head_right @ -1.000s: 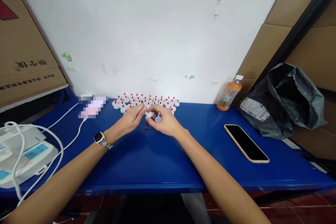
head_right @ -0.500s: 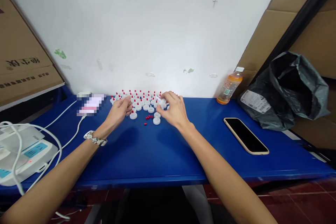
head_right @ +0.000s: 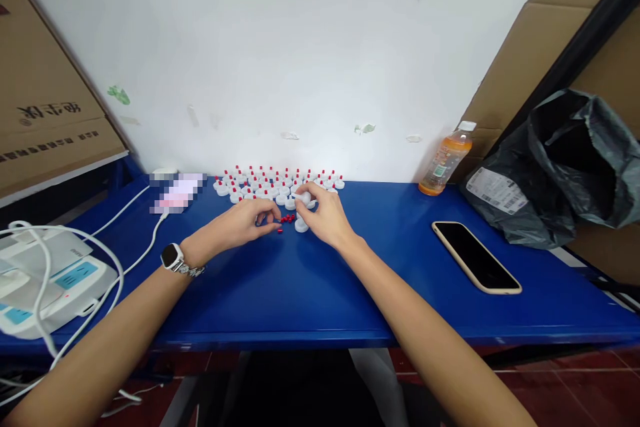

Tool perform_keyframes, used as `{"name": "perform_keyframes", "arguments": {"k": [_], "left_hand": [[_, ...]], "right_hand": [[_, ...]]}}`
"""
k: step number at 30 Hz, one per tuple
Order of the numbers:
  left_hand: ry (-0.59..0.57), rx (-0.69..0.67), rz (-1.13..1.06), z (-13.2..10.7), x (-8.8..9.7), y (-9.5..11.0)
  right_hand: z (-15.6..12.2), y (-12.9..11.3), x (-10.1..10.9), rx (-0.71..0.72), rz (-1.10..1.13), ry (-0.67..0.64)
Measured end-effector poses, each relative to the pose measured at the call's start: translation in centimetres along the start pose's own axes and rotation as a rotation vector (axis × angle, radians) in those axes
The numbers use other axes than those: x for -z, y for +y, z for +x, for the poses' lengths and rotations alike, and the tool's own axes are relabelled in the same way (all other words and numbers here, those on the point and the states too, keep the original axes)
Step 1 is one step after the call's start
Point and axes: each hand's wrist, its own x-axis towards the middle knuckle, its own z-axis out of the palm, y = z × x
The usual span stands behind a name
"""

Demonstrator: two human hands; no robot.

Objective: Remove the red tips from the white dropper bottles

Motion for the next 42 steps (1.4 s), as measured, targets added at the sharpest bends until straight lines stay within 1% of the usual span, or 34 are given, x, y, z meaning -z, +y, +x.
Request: {"name": "perform_keyframes", "arguments": {"k": [2, 4, 6, 8, 11, 14, 16, 20, 22, 24, 28, 32, 35, 38, 42], "left_hand": [[-0.046, 0.046, -0.04, -0.3, 0.0, 0.0], [-0.076, 0.05, -0.056, -0.3, -0.3, -0.2], [-0.089, 0.043, -0.04, -0.1, -0.9, -0.3], [-0.064, 0.036, 0.002, 0.1, -1.6, -0.4], [0.005, 0.01, 0.085, 0.7, -2.6, -0.3], [0.045, 0.025, 0.114, 1.0, -2.8, -0.1], [0.073, 0.046, 0.095, 0.9, -2.2, -0.2], [0.193, 0.041, 0.06, 0.3, 0.5, -1.2], [0.219, 0.071, 0.08, -0.1, 1.7, -2.0], [0.218, 0.097, 0.103, -0.5, 2.3, -2.9], [0.2, 0.092, 0.126, -0.8, 2.4, -4.3], [0.193, 0.128, 0.146, -0.7, 1.8, -5.2], [0.139, 0.146, 0.129, -0.5, 1.5, -5.4], [0.122, 0.134, 0.055, -0.4, 1.5, -4.6], [0.213, 0.087, -0.125, -0.1, 1.6, -2.2]], "right_hand": [[0.0, -0.1, -0.1, 0.025, 0.007, 0.031], [0.0, -0.1, -0.2, 0.052, -0.035, 0.083], [0.0, -0.2, -0.2, 0.052, -0.079, 0.099], [0.1, -0.3, -0.3, 0.051, -0.078, 0.059], [0.0, -0.5, -0.2, 0.084, -0.038, -0.047], [-0.1, -0.8, 0.1, 0.111, -0.047, -0.148], [-0.2, -0.9, 0.2, 0.11, -0.117, -0.2], [-0.4, -0.8, -0.2, 0.097, -0.257, -0.317], [-0.5, -0.7, -0.6, 0.114, -0.299, -0.375], [-0.6, -0.7, -1.0, 0.145, -0.355, -0.401], [-0.6, -0.9, -1.3, 0.184, -0.446, -0.358], [-0.3, -1.2, -1.6, 0.149, -0.446, -0.299], [0.2, -1.4, -2.1, 0.12, -0.418, -0.248], [0.6, -1.4, -2.8, 0.123, -0.387, -0.193], [0.9, -1.5, -3.0, 0.168, -0.331, -0.147]]}}
